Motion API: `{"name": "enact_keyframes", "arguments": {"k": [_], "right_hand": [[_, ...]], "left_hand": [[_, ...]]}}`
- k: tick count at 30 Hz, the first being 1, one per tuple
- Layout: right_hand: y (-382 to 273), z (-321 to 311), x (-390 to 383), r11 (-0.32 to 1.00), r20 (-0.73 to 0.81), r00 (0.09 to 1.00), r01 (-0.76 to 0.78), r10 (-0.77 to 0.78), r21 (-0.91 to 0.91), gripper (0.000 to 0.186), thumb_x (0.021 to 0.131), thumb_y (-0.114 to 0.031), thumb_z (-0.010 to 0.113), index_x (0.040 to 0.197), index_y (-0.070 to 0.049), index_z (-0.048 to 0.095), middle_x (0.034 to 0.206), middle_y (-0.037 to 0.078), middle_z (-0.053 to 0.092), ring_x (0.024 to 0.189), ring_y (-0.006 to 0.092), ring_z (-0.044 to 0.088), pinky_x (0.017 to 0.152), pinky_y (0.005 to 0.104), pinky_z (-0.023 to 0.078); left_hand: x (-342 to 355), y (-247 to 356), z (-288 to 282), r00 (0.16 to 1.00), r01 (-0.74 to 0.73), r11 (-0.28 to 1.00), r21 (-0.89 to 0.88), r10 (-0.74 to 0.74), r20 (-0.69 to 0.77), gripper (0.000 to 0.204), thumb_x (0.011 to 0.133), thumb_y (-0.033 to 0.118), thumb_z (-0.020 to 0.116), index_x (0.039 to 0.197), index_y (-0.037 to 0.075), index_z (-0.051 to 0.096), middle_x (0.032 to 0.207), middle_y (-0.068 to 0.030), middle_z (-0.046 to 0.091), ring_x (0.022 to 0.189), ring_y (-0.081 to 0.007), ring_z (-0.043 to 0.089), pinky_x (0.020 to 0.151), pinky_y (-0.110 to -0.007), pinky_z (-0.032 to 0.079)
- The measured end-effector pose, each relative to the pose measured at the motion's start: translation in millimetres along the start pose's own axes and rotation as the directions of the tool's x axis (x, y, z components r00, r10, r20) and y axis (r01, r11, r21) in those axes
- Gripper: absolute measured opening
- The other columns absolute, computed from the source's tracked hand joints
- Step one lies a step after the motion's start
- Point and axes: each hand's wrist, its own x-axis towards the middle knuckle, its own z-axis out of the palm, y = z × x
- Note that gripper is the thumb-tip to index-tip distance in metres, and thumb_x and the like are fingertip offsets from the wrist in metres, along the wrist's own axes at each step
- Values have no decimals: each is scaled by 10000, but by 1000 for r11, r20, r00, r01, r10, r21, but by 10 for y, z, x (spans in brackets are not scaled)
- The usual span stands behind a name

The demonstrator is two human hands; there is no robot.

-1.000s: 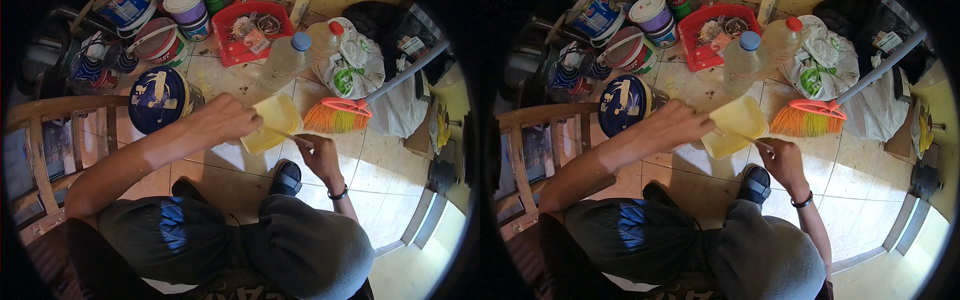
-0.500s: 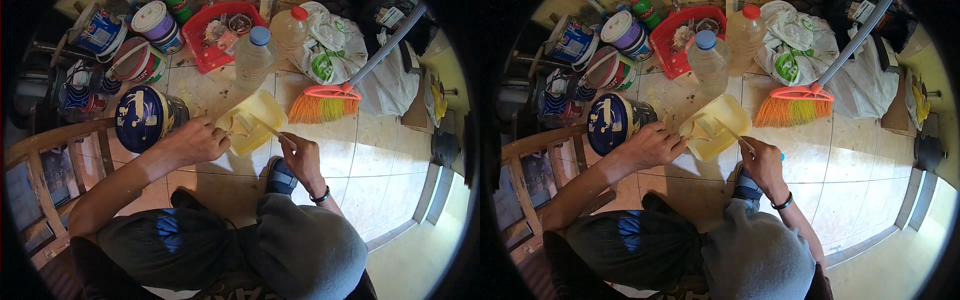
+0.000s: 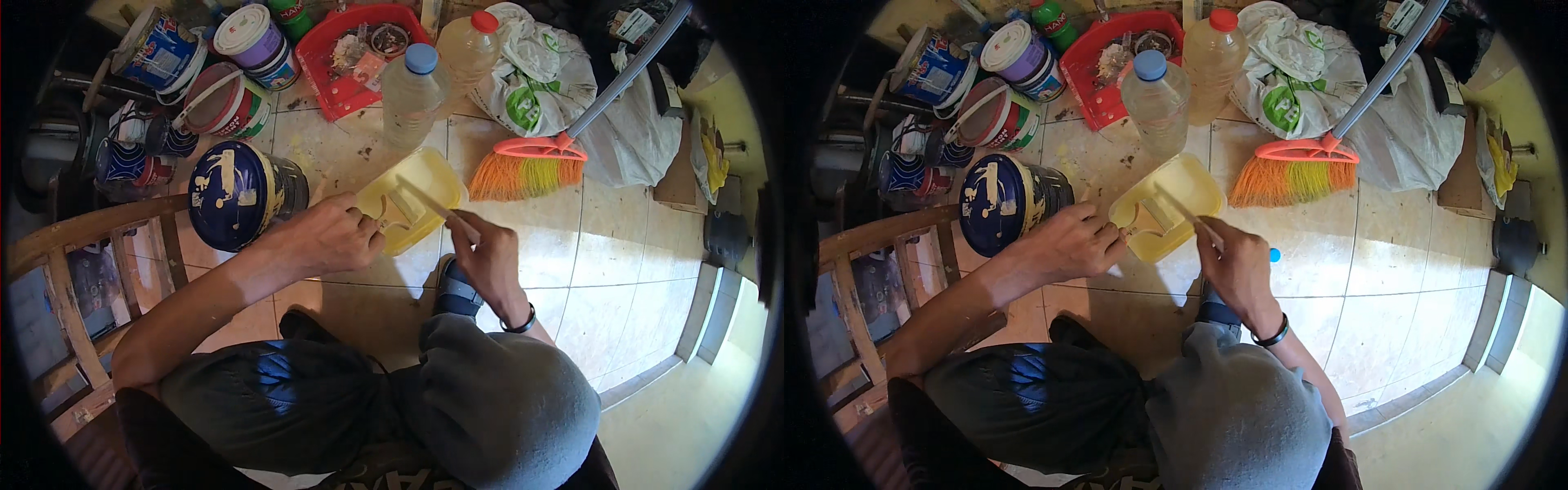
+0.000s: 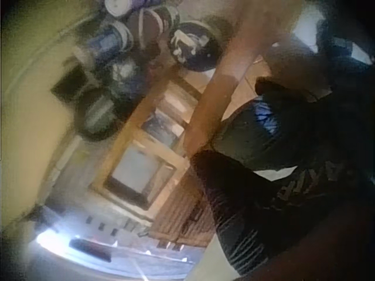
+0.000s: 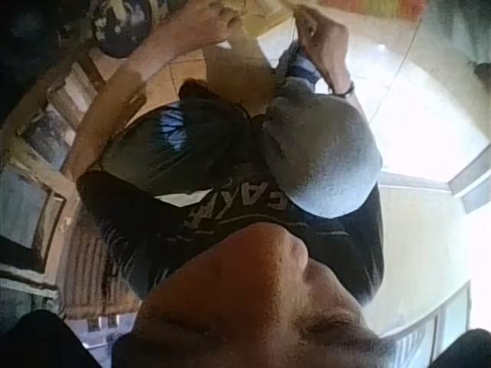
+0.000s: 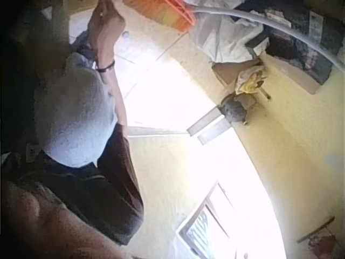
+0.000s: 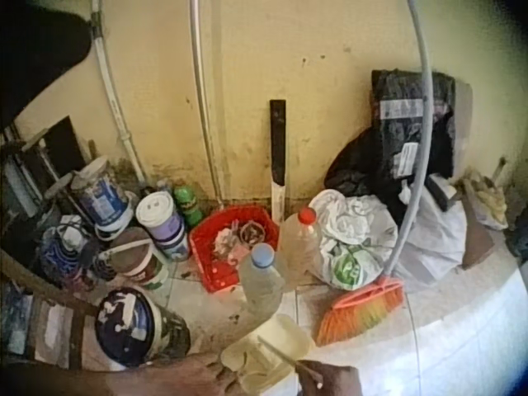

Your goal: The person mixes yellow paint in a tray using a wooden stick, pours water from a bottle into the mixture, and stirs it thoroughly.

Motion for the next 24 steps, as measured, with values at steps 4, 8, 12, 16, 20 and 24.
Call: {"name": "enact_keyframes", "arguments": {"k": [4, 8, 12, 16, 20, 24], "right_hand": [[316, 123, -89, 992, 42, 998, 52, -47, -119, 192, 1023, -203, 726, 1100, -59, 827, 801, 234, 752, 699, 420, 745, 627, 473, 579], [185, 11, -8, 997, -27, 999, -44, 43, -65, 201, 1023, -209, 729, 1101, -51, 825, 805, 231, 754, 719, 424, 750, 641, 481, 589], [69, 2, -77, 999, -4, 1000, 14, -15, -33, 201, 1026, -198, 723, 1098, -36, 817, 802, 232, 751, 716, 423, 749, 640, 484, 585], [321, 6, -125, 992, 53, 999, -4, 11, -124, 173, 1013, -209, 729, 1084, -81, 821, 793, 223, 748, 706, 424, 744, 641, 496, 586], [257, -246, -67, 987, 31, 999, -29, 35, -160, 177, 1015, -212, 734, 1108, -94, 828, 808, 210, 759, 727, 417, 751, 647, 485, 588], [66, -549, -85, 975, 133, 991, 45, -16, -217, 146, 988, -168, 772, 1099, -93, 830, 921, 137, 798, 693, 329, 753, 656, 424, 593]], "left_hand": [[4, 6, 1, 1000, 14, 999, -45, -15, -27, 190, 902, 126, 714, 1058, 26, 754, 843, -52, 738, 748, -188, 716, 707, -342, 528], [-1, -8, 8, 1000, 22, 999, -30, -22, -13, 183, 903, 124, 711, 1054, 29, 754, 833, -47, 734, 748, -185, 716, 723, -338, 528], [-3, -3, -10, 999, 27, 1000, 0, -27, -25, 174, 904, 122, 709, 1048, 36, 752, 834, -43, 733, 760, -181, 723, 736, -348, 541], [-2, -29, 25, 993, 119, 987, -107, -120, -6, 154, 934, 121, 689, 1048, 35, 746, 848, -72, 742, 785, -229, 746, 727, -397, 555], [74, -127, -23, 896, 442, 816, -372, -385, 220, 196, 988, 216, 688, 1061, 41, 735, 868, -161, 748, 837, -380, 754, 762, -486, 565], [198, -153, -77, 780, 624, 686, -375, -517, 353, 235, 1005, 274, 691, 1060, 50, 733, 906, -197, 755, 883, -437, 742, 796, -540, 557]]}}
